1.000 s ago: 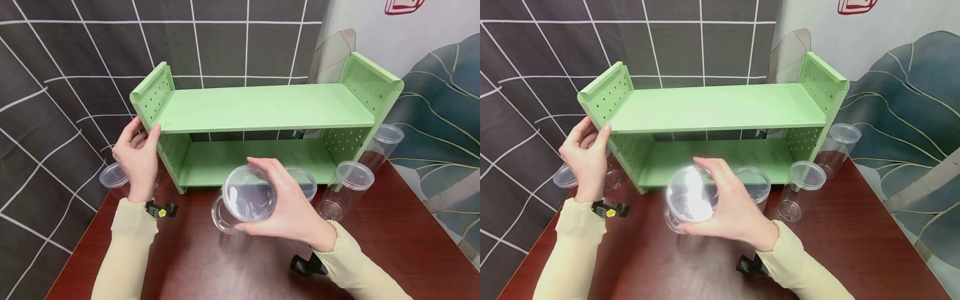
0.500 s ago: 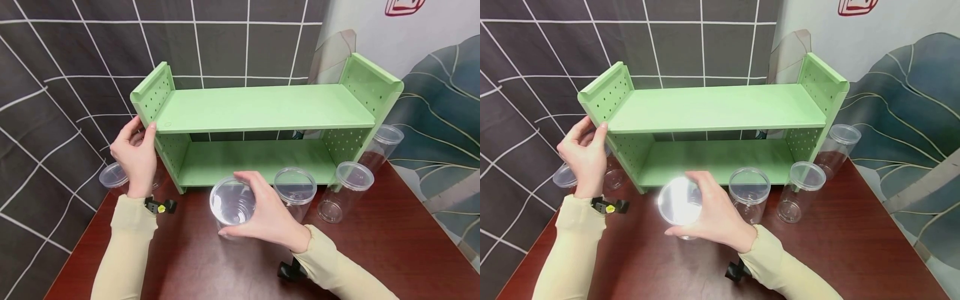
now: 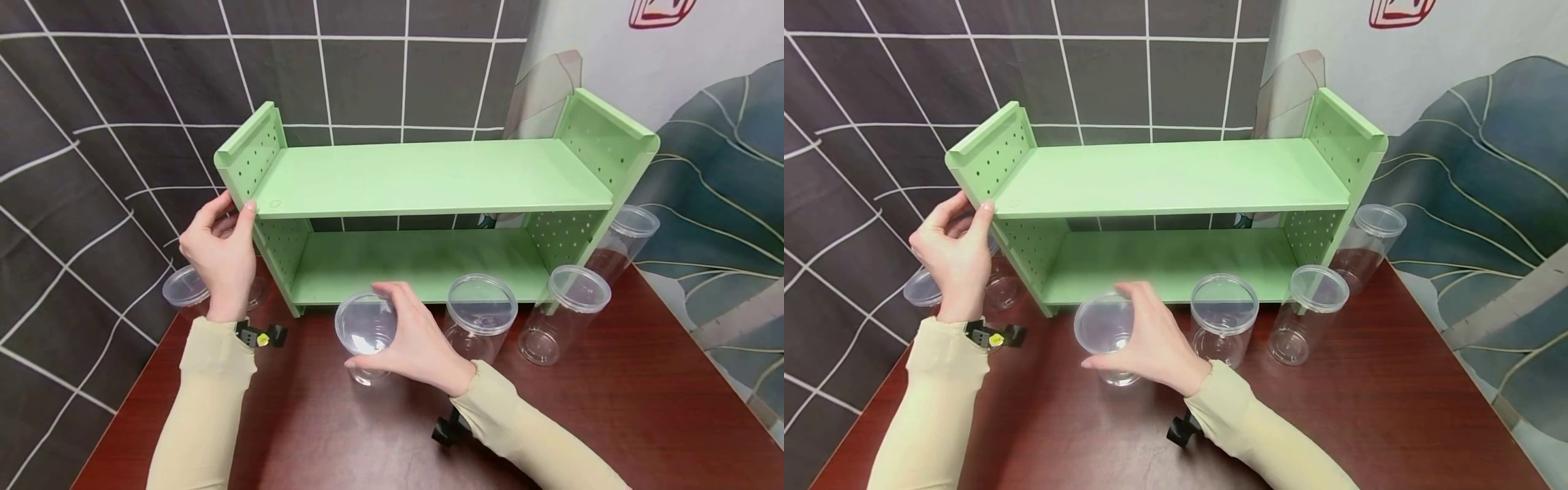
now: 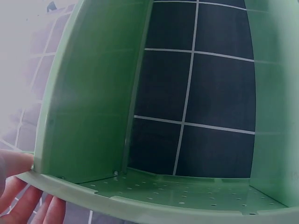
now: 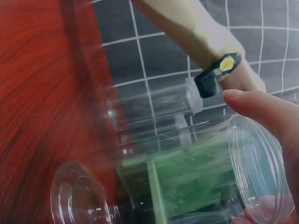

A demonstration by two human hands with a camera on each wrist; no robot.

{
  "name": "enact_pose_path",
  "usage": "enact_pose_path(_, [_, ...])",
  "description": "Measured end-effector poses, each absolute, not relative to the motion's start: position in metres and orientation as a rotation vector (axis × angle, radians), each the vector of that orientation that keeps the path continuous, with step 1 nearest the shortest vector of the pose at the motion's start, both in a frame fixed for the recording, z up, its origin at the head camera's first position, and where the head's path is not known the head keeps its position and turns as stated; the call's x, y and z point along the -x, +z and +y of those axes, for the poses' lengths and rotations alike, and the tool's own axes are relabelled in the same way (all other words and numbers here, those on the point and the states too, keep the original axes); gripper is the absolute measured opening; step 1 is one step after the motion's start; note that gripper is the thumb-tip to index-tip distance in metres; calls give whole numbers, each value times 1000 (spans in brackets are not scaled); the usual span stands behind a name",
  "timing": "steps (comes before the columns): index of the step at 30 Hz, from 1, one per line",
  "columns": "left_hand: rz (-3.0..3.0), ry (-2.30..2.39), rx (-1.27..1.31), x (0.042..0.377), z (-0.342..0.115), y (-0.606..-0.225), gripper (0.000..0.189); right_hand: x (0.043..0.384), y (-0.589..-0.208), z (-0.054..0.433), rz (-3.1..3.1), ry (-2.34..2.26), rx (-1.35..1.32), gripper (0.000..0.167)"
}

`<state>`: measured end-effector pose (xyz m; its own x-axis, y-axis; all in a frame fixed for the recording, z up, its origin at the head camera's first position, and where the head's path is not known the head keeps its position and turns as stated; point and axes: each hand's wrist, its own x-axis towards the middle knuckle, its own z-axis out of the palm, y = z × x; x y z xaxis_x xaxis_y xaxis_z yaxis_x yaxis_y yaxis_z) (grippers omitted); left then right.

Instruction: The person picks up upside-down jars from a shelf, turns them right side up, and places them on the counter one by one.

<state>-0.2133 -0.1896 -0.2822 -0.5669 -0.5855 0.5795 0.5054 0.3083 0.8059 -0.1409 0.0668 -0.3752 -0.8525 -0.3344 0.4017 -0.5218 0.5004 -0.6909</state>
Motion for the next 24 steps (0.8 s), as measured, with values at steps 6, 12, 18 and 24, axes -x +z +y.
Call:
enact_pose_path(6, [-1641,-1406,-69,214,-190,-283,28,151,-380,61,-2518,1314,-726,107])
enact_pose_path(12, [-1646,-1387,-47,214,-191,-285,28,160,-382,54,-2521,1335,-703,108])
enact_pose_path(18, [-1641,-1395,-40,216,-192,-286,28,166,-382,49,-2515,1338,-664,105])
enact_pose_path(24, [-1639,-1408,-48,216,-192,-286,28,169,-383,46,-2502,1324,-642,107])
